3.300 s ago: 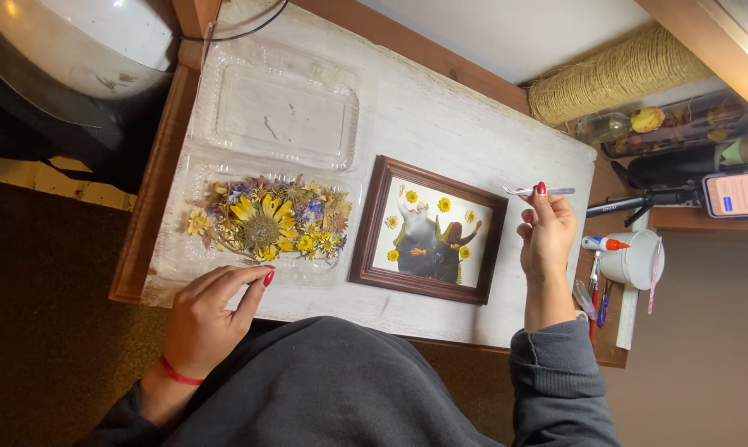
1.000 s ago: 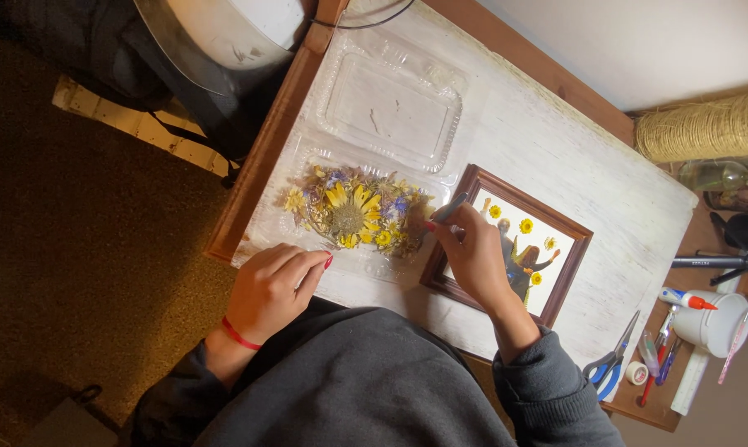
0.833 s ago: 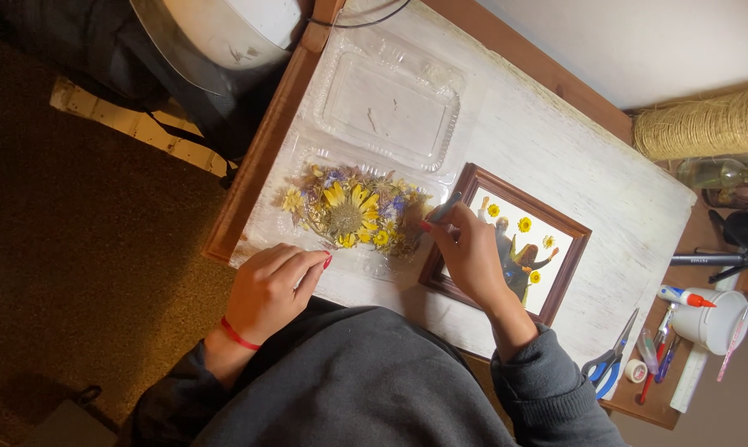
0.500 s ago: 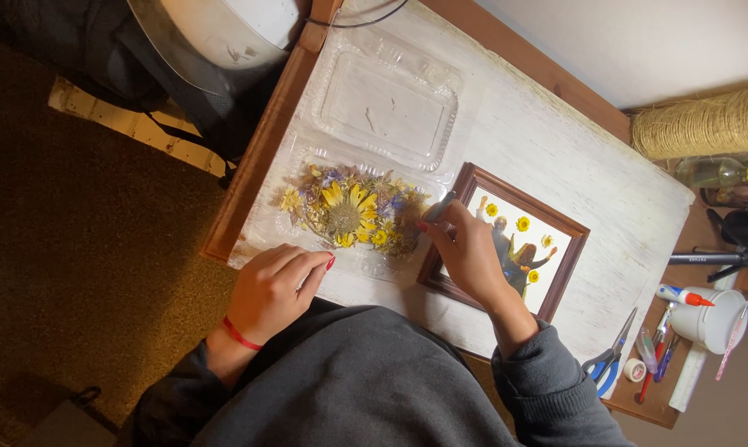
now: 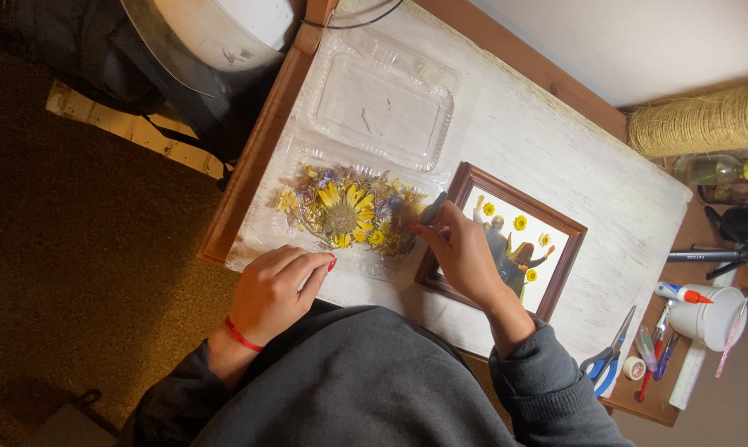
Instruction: Arranging and gluing dried flowers onto a framed photograph to create pressed flower art.
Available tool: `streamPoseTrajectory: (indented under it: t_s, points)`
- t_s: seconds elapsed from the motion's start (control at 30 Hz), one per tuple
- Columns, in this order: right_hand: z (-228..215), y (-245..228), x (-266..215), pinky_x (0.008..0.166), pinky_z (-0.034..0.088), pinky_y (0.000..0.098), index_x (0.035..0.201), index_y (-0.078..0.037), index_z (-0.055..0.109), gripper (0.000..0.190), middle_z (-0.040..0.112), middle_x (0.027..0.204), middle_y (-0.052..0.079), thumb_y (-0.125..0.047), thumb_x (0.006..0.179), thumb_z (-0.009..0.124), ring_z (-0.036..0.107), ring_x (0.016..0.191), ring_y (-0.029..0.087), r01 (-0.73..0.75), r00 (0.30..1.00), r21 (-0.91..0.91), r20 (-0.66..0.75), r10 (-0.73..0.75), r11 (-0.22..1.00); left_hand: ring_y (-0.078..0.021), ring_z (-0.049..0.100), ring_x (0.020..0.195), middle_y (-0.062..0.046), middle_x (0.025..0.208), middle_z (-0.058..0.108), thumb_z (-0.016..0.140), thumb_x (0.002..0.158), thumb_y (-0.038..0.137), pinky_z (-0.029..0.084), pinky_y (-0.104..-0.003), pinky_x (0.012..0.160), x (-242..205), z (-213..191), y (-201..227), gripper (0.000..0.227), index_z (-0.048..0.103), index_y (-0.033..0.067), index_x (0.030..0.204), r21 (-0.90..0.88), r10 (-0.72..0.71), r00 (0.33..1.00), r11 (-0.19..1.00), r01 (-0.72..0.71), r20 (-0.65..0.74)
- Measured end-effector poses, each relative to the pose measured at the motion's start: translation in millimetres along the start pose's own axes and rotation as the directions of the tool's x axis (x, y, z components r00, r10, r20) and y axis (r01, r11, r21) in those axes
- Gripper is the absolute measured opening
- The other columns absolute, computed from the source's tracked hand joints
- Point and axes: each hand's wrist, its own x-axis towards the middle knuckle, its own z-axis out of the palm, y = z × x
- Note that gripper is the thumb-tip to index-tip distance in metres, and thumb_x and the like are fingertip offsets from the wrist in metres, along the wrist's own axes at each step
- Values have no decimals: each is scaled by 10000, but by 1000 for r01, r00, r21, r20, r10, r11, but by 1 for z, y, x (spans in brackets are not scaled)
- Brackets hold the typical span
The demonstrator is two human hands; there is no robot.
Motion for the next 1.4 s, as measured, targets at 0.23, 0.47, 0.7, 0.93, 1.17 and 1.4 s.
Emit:
streamPoseTrajectory:
  t_s: [0.23,0.47,0.7,0.93,1.17,1.4]
  points:
    - [2,9,-1,456,400,306,1054,-6,641,121,689,712,98,-97,976,630,543,482,118,47,999,-20,-1,-47,999,-259,664,743,-73,800,672,735,891,79,515,-396,662,0,1,1,110,697,64,993,0,-5,1000,1000,5,1]
    - [3,6,-3,435,365,336,1025,-1,613,146,618,576,139,-136,984,650,527,442,156,-20,1000,-65,-21,18,998,-272,667,746,-80,796,673,744,882,78,518,-401,666,-1,1,2,115,701,67,988,-2,-3,1000,1000,3,3]
    - [9,10,-6,453,386,320,996,5,619,150,613,585,115,-140,980,657,541,477,130,4,999,-9,-50,-5,1000,-272,673,747,-83,804,681,742,879,73,523,-403,667,-1,0,3,121,701,62,992,-13,-12,1000,1000,12,11]
    - [7,30,-7,484,405,262,1055,-7,627,134,669,771,72,-121,988,655,520,576,61,-54,996,202,-64,68,978,-272,693,782,-84,842,709,745,874,80,533,-394,687,-1,4,3,113,708,70,980,-48,-40,999,998,40,1]
    - [5,43,-20,480,413,242,1052,-7,634,156,713,931,40,-142,978,660,495,576,51,-92,990,362,-62,123,928,-272,708,819,-88,887,731,730,880,62,545,-387,707,9,10,10,106,712,58,984,-70,3,999,998,0,32]
    - [-7,85,-53,439,364,218,1030,-32,622,98,672,854,40,-125,1005,635,455,530,44,-91,972,594,-120,200,800,-268,711,797,-90,857,732,742,876,69,547,-387,702,20,20,18,94,722,57,968,-77,61,993,996,-53,105]
